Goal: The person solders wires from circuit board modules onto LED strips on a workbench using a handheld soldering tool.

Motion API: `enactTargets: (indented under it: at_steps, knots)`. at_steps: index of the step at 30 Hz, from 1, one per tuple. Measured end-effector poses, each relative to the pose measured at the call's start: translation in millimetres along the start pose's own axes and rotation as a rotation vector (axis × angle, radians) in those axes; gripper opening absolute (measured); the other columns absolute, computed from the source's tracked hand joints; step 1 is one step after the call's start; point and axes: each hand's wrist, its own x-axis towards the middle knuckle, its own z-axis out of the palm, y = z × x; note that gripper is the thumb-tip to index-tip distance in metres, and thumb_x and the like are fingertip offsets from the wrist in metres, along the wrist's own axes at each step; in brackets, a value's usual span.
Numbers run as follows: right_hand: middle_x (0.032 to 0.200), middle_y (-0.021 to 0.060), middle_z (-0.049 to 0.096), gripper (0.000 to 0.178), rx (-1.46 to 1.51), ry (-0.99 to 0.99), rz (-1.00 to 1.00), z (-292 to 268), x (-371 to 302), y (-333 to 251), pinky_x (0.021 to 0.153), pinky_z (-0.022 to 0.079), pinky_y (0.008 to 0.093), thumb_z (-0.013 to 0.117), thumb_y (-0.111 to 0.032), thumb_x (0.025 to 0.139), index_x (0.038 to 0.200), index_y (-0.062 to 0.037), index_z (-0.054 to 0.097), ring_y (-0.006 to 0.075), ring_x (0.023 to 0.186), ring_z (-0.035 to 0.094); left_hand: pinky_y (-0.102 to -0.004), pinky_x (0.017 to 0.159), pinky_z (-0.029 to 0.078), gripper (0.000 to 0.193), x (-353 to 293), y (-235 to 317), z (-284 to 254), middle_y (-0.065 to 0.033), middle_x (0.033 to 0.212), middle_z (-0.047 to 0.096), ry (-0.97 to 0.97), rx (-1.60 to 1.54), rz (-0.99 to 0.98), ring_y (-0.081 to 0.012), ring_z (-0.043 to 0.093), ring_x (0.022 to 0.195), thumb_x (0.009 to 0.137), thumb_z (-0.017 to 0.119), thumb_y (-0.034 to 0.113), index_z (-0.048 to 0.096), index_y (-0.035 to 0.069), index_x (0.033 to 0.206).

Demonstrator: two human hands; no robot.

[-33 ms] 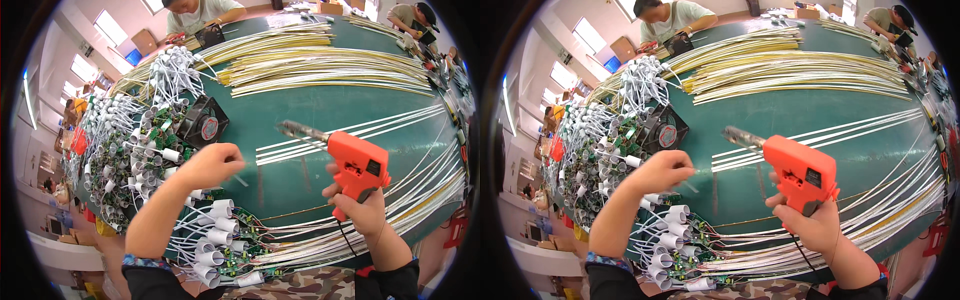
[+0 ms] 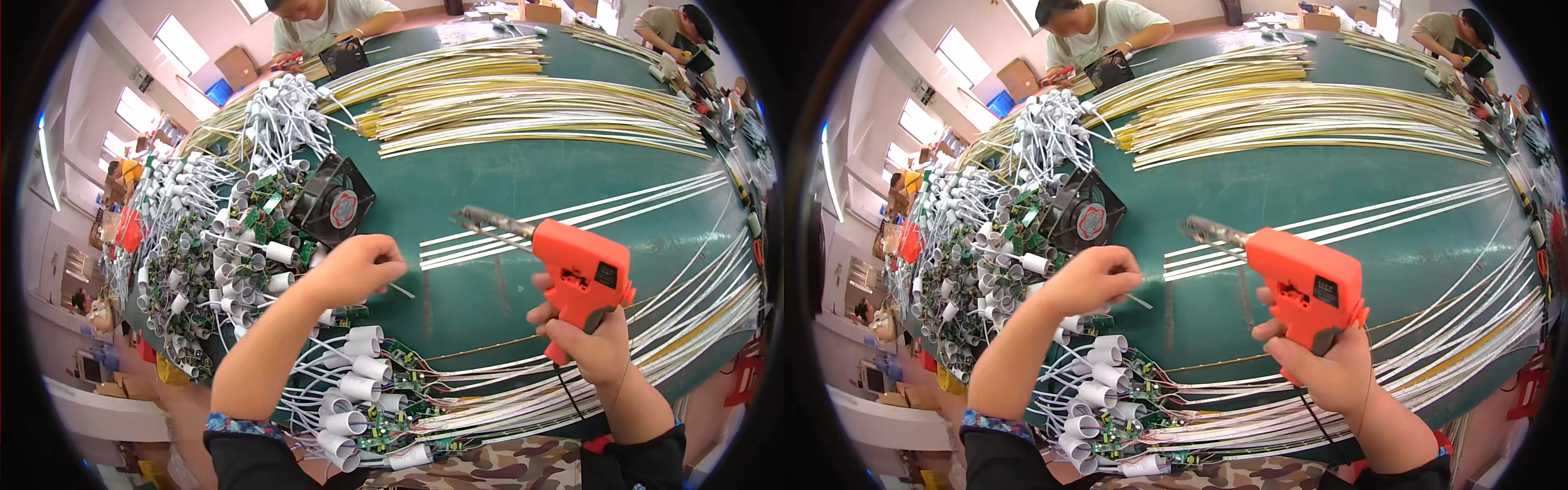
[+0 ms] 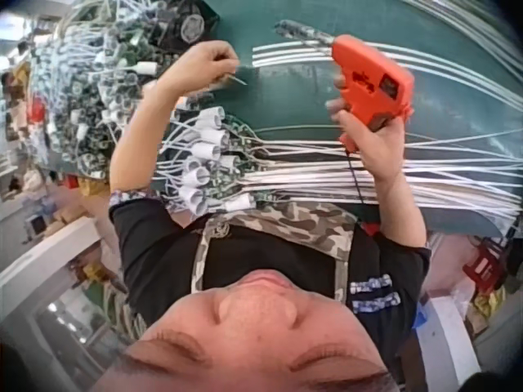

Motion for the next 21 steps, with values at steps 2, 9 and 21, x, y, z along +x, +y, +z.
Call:
enactTargets:
  at_steps: [2,9,21]
  knots:
    - [0.121,0.0144,0.062,0.055,0.036,-0.037,0.058,-4.8,-2.8,7.1,0.078,0.056,0.0326,0.064,0.003,0.079,0.132,0.0014,0.049,0.0177,0.092,0.066,-0.0268,0.057,0.048,0.017,20.0,-23.4,14.5,-0.0032,0.072,0.062,0.008,-0.023,0.016,-0.0101,0.059,0.063,0.087,0.066,0.016,0.064,0.0,0.088]
    - [0.112,0.0109,0.065,0.048,-0.344,-0.201,0.097,-2.8,3.9,18.4,0.083,0.052,0.0306,0.063,0.0,0.081,0.128,0.0,0.054,0.0135,0.095,0.062,-0.0265,0.058,0.047,0.014,38.6,-28.1,20.2,-0.0014,0.072,0.061,-0.029,0.052,0.013,-0.0095,0.058,0.063,0.087,0.066,0.014,0.064,0.0,0.083]
    - [0.09,0.0087,0.066,0.039,-0.478,-0.205,-0.024,14.8,11.9,37.2,0.077,0.051,0.0319,0.069,-0.008,0.081,0.117,-0.0004,0.057,0.0187,0.08,0.065,-0.0283,0.053,0.045,0.016,47.6,-33.4,21.7,-0.0027,0.066,0.061,-0.021,0.153,0.025,-0.0101,0.056,0.058,0.085,0.068,0.015,0.065,0.0,0.081]
